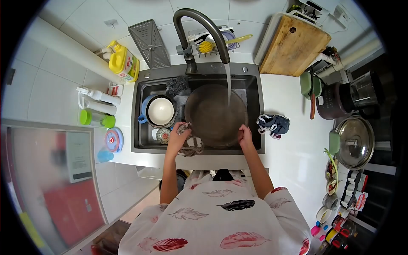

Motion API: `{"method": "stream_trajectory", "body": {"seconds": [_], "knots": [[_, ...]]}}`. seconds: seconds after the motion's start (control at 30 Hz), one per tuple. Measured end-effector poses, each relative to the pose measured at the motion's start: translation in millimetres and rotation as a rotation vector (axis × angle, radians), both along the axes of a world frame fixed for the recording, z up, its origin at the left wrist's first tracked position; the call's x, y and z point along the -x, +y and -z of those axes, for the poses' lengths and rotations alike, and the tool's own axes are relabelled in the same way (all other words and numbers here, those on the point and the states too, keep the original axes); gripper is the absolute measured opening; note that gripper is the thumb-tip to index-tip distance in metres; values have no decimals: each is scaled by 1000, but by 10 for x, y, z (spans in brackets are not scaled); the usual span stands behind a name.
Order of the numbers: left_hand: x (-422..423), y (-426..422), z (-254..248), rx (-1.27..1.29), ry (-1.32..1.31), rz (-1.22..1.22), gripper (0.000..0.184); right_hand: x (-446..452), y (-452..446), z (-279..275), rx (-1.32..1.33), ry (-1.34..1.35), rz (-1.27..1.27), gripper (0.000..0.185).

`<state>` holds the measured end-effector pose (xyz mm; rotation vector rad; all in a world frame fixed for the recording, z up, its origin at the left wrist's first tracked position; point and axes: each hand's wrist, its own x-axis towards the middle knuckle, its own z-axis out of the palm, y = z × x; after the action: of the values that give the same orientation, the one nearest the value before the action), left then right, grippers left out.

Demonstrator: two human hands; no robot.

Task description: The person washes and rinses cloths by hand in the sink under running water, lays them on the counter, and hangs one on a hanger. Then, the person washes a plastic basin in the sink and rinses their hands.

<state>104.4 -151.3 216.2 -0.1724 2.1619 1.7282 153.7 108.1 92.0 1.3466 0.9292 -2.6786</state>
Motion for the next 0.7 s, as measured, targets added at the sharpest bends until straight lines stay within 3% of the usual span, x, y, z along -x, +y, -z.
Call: {"method": "stream_trajectory", "body": {"seconds": [0.1, 0.17, 0.2, 0.27, 0.3, 0.37, 0.4, 0.53, 0.7], "knots": [[2, -36, 39, 77, 39, 29, 24, -64, -103, -127, -101, 166, 106, 16], [-15, -42, 36, 122, 61, 55, 24, -15, -103, -175, -506, 225, 139, 15], [-29, -36, 8, 62, 34, 36, 24, 17, -75, -211, -506, 225, 141, 15], [-60, -18, -3, 1, 5, 20, 24, 94, -3, -314, -939, 290, 2, 16], [-72, -8, 10, 6, -13, 0, 24, 116, 6, -376, -941, 290, 3, 16], [-84, 6, 58, 9, -31, -22, 23, 161, -11, -514, -1556, 336, -228, 19], [-90, 5, 104, 16, 2, -6, 24, 201, -34, -589, -1660, 318, -327, 20], [-100, 26, 240, -25, 72, -34, 31, 318, -106, -680, -1951, 555, -389, 21], [-83, 132, 144, -3, 72, -40, 38, 345, -222, -607, -2053, 634, -468, 18]]}}
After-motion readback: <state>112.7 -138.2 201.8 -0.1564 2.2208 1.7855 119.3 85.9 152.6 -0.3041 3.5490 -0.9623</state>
